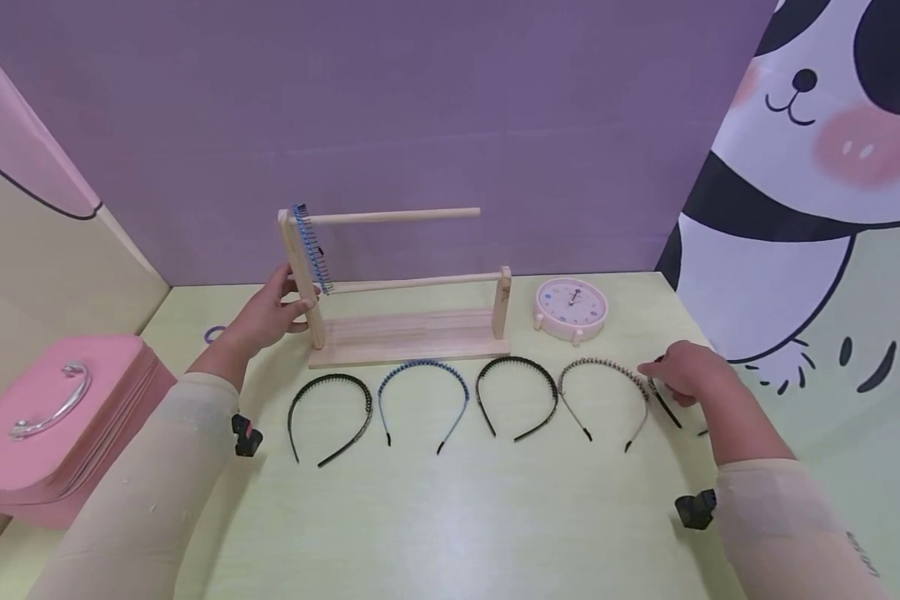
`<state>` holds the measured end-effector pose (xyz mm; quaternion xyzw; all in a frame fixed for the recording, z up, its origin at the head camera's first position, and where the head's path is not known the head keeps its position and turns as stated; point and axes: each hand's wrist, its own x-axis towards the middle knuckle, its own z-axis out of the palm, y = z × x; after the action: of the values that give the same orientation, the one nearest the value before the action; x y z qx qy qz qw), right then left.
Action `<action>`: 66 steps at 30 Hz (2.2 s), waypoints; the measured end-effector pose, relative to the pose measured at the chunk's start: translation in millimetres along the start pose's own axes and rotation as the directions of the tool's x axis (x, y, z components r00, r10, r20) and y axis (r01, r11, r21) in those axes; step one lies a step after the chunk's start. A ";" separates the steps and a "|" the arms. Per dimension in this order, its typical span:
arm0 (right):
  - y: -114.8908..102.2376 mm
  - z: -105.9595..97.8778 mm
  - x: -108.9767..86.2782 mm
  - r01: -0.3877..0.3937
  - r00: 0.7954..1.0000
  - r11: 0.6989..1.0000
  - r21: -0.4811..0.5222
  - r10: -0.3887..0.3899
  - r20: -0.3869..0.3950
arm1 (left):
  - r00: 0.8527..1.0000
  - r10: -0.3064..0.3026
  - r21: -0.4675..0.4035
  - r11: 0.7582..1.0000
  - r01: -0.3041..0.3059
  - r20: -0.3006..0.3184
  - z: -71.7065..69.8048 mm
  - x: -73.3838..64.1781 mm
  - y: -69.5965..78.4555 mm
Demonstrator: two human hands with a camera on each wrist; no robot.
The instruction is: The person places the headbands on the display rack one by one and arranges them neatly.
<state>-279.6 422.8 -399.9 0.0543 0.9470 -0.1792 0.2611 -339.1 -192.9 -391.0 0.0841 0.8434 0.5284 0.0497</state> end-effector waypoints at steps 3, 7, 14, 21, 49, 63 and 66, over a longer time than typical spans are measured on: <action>6.8 3.9 7.3 -0.041 0.998 0.999 0.034 0.040 0.041 | 1.000 0.003 0.004 1.000 -0.003 0.001 0.3 0.5 0.0; 10.6 6.5 12.7 -0.024 0.999 0.996 0.084 0.022 0.028 | 1.000 0.006 0.010 1.000 -0.006 -0.001 -0.1 0.7 0.1; 10.5 8.8 11.8 0.029 1.000 0.992 0.120 -0.028 -0.012 | 1.000 0.003 0.010 1.000 -0.003 -0.003 -0.6 -0.3 0.8; -6.9 -0.8 -9.8 0.090 0.995 0.985 0.146 -0.082 -0.061 | 1.000 -0.021 0.016 1.000 0.020 0.008 0.6 -1.6 0.5; -177.6 -23.3 -90.0 0.508 0.655 0.850 0.140 -0.275 -0.704 | 1.000 -0.029 0.018 0.999 0.029 -0.011 0.8 -0.9 1.7; -239.2 -12.9 -75.1 0.670 0.547 0.728 0.146 -0.351 -0.760 | 1.000 -0.022 0.009 1.000 0.022 -0.014 -1.9 -1.5 2.2; -250.1 -8.9 -64.8 0.695 0.543 0.702 0.156 -0.370 -0.753 | 0.999 -0.026 0.003 1.000 0.026 -0.018 -2.7 -3.0 2.2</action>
<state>-277.3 193.0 -281.7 -0.1276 0.8748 -0.4278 -0.1882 -336.5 -194.9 -387.9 0.0684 0.8456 0.5272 0.0491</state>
